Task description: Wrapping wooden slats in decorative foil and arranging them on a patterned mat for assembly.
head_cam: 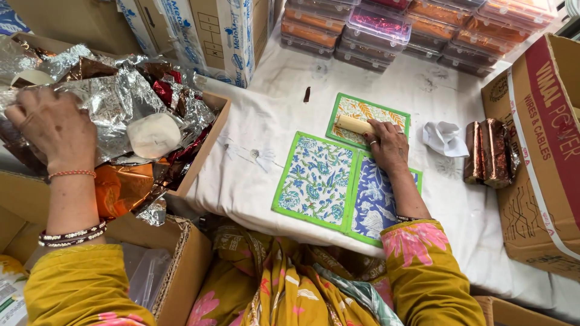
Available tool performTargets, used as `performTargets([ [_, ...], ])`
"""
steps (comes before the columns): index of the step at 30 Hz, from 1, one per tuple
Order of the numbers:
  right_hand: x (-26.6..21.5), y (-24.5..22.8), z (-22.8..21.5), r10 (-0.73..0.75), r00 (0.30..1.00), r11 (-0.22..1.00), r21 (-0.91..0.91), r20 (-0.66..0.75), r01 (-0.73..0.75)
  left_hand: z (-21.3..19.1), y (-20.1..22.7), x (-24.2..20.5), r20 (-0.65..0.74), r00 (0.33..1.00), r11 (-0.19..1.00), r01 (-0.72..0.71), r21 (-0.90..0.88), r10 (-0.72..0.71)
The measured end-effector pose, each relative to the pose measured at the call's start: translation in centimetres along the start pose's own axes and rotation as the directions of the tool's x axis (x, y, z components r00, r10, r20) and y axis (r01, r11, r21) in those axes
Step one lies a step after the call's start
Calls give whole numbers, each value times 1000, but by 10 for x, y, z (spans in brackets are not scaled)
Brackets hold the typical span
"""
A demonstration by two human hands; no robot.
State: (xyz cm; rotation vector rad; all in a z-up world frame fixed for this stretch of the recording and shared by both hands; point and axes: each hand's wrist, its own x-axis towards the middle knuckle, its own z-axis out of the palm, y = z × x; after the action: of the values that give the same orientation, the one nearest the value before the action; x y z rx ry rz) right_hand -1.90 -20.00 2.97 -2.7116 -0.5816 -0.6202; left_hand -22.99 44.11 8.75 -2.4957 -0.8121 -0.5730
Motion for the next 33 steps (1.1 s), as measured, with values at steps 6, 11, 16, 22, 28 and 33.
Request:
performTargets([
  [6, 0, -1, 0, 11, 1000, 1000, -5, 5, -11, 34, -11, 5, -204, 953, 938, 154, -311, -224],
  [11, 0, 0, 0, 6, 1000, 1000, -5, -1, -6, 59, -29, 9, -153, 920, 844, 253, -472, -361],
  [16, 0, 0, 1, 7, 1000, 1000, -7, -3, -7, 63, -36, 3, -203, 942, 767, 81, -637, -268],
  [22, 0, 1, 0, 10, 1000, 1000, -1, 4, -10, -92, 4, -9, -324, 908, 821, 39, -570, -267],
  [28, 0, 3, 3, -6, 1000, 1000, 12, -20, 6, -83, 18, -15, -510, 856, 855, -201, -477, -83],
  [33, 1, 2, 2, 30, 999, 1000, -10, 18, -30, -117, 35, -4, -568, 820, 839, -254, -481, -77],
])
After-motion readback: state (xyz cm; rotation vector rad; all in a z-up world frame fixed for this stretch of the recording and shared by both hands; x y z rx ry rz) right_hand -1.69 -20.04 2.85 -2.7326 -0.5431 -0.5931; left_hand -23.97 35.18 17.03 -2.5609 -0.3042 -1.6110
